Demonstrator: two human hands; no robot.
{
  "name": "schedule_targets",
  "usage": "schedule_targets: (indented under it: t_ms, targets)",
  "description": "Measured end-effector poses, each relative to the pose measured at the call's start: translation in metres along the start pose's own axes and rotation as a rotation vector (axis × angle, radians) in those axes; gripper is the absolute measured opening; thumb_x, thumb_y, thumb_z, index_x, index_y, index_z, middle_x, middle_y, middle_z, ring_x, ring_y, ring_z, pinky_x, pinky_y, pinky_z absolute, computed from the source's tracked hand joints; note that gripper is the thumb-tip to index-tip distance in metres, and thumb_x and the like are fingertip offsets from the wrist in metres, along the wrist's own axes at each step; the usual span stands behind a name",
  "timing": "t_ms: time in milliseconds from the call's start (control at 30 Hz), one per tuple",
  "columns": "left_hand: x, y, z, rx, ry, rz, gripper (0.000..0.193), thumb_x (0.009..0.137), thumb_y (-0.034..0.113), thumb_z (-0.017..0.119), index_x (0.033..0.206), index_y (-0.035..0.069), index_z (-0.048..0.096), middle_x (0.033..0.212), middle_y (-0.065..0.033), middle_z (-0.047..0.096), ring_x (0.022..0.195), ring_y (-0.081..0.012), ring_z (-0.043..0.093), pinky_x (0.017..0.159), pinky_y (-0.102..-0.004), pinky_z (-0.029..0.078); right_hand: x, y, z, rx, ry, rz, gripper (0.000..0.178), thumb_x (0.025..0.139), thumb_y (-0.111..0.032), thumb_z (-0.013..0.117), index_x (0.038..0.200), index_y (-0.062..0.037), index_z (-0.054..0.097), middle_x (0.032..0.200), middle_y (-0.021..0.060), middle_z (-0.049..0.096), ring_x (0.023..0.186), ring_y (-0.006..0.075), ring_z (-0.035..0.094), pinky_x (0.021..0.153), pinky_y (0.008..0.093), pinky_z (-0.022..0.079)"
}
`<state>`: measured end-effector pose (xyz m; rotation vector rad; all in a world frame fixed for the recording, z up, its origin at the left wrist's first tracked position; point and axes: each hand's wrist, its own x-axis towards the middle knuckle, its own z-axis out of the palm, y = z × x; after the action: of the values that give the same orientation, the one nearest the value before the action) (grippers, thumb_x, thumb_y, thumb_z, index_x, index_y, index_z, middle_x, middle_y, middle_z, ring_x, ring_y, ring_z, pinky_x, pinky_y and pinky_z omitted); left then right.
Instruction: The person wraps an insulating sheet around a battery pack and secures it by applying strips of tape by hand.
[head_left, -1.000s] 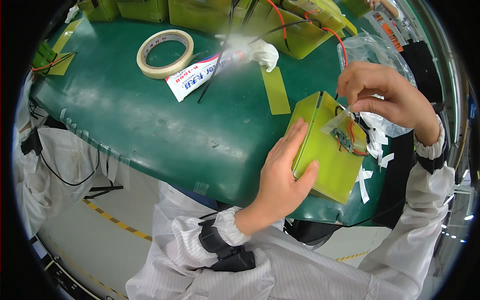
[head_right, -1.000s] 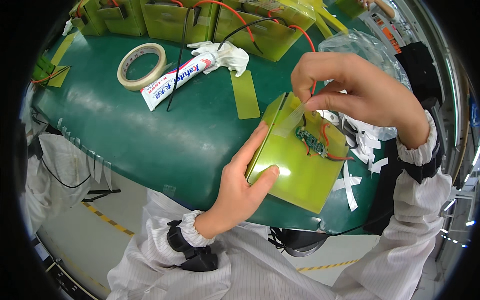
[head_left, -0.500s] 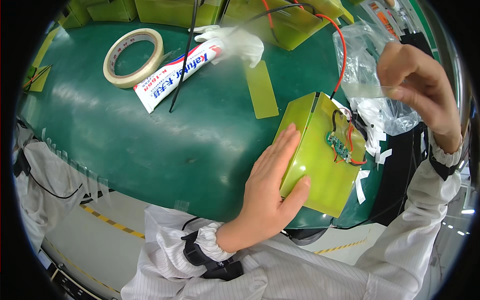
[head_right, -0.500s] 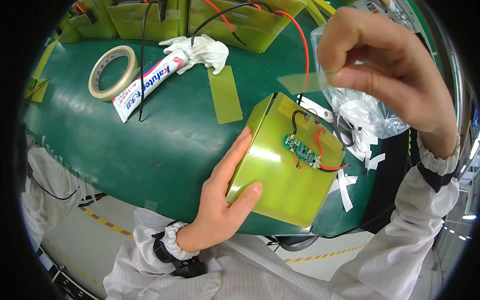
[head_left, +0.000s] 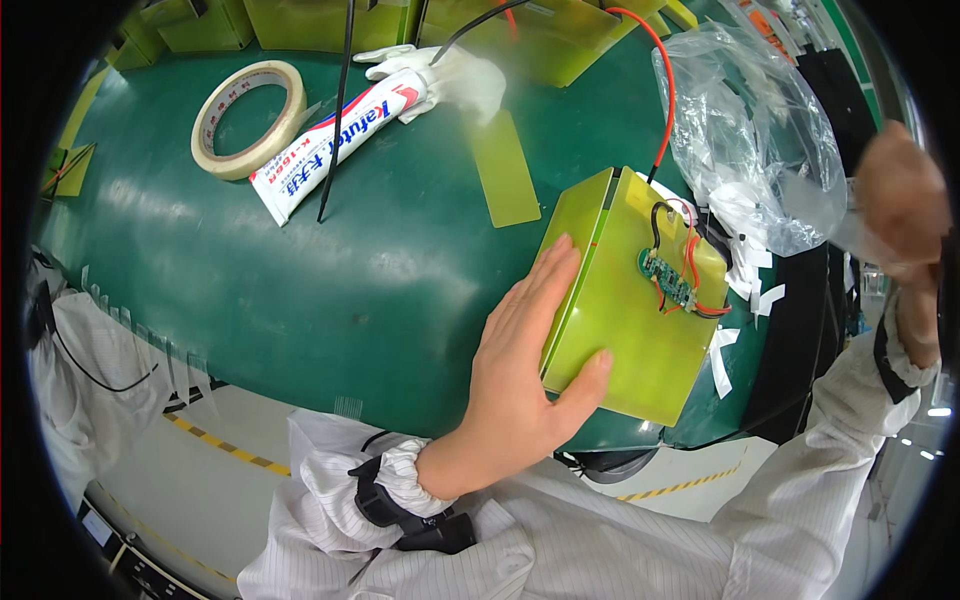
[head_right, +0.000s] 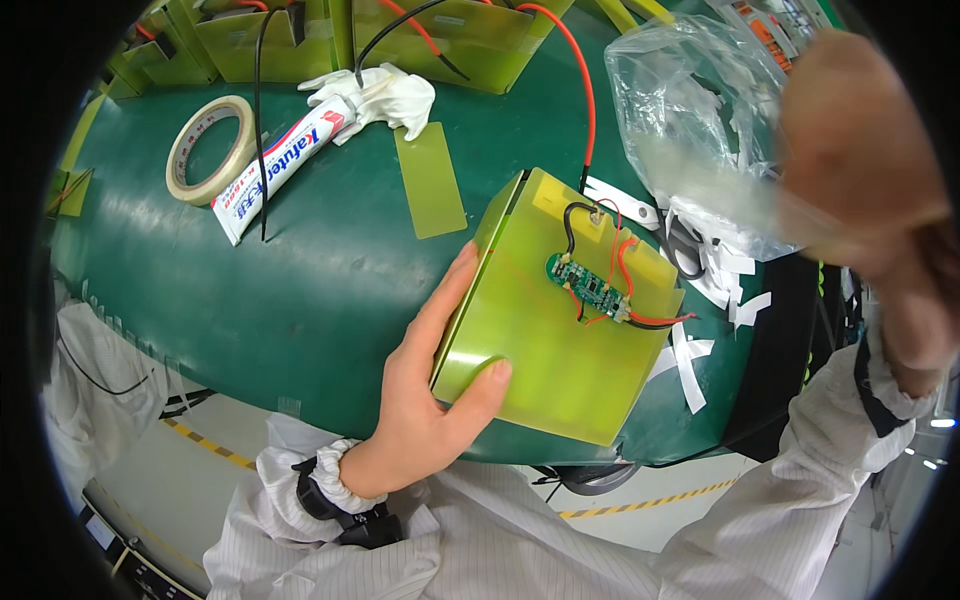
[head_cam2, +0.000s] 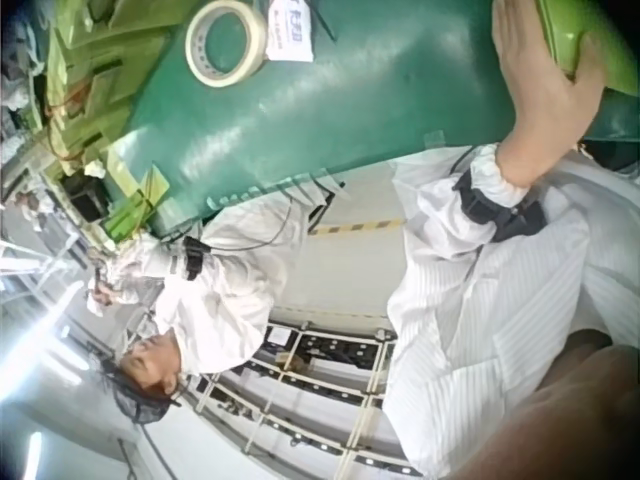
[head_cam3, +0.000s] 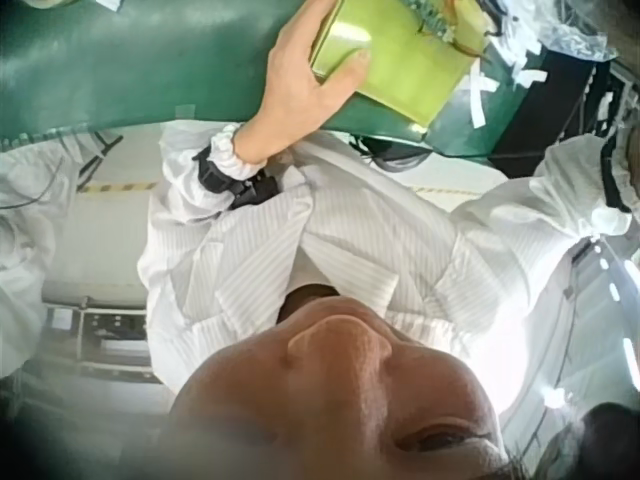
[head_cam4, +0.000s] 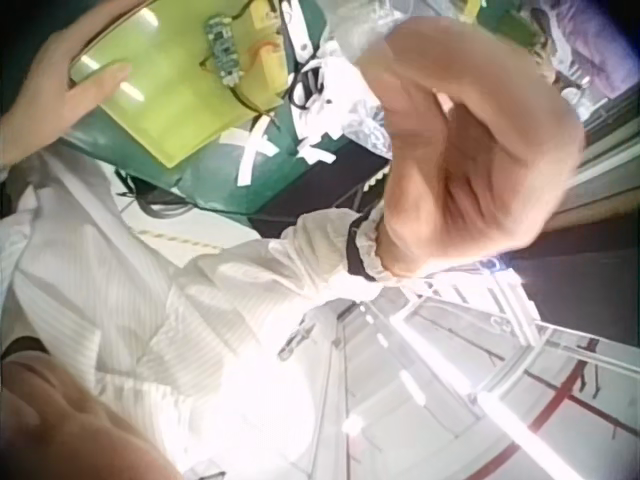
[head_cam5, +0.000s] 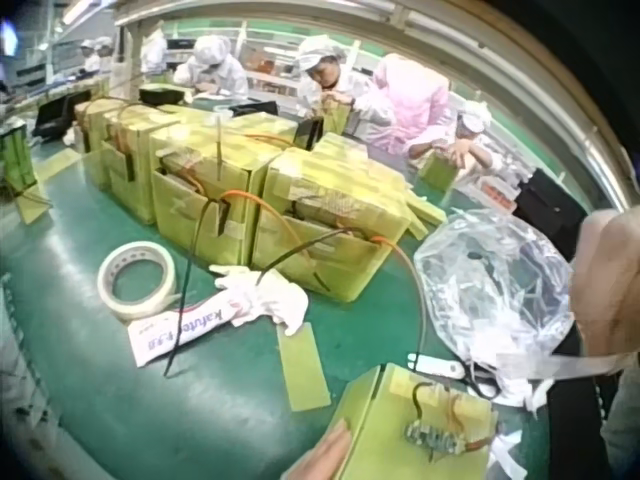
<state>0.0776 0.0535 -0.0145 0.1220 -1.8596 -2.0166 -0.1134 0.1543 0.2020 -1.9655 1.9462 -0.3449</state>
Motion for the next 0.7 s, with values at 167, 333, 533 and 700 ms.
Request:
schedule_targets:
  t_ms: [167,333,533,700]
  targets:
    - [0.001,0.001,-0.001,-0.019,0.003,-0.028,0.064,0.076,0.012,0.061,0.132,-0.004,0.034,0.135,-0.0233,0.038,0.125,-0.0359,0.039,0.100,-0.0431,0.031,0.029,-0.004,0.030,-0.071,-0.059,0.065,0.010,0.070,-0.010,0.059,0.077,-0.0092,0.053,0.078,0.0056,0.054,0.070,0.0231,0.049,0.063,0.0355,0.037]
    - [-0.001,0.001,-0.002,-0.009,0.016,-0.033,0.064,0.076,0.013,0.061,0.132,-0.003,0.034,0.135,-0.0232,0.038,0.125,-0.0356,0.039,0.100,-0.0431,0.030,0.031,-0.007,0.015,0.003,-0.137,-0.020,0.009,0.071,-0.011,0.059,0.076,-0.0093,0.052,0.075,0.0051,0.055,0.068,0.0219,0.051,0.062,0.0353,0.037]
    - [0.000,0.002,0.002,-0.022,0.016,0.007,0.063,0.076,0.014,0.061,0.131,-0.003,0.035,0.135,-0.0226,0.038,0.124,-0.0355,0.040,0.101,-0.0426,0.030,0.031,-0.020,0.015,0.028,-0.153,-0.002,0.008,0.070,-0.009,0.061,0.073,-0.0089,0.053,0.071,0.0042,0.056,0.065,0.0211,0.052,0.062,0.0353,0.038]
    - [-0.001,-0.003,-0.001,0.024,0.040,-0.004,0.064,0.076,0.015,0.061,0.131,-0.002,0.035,0.135,-0.0216,0.038,0.124,-0.0351,0.040,0.101,-0.0427,0.030,0.052,-0.011,0.032,-0.019,-0.229,-0.053,0.008,0.069,-0.006,0.063,0.070,-0.0074,0.055,0.070,0.0028,0.057,0.065,0.0208,0.053,0.062,0.0363,0.038]
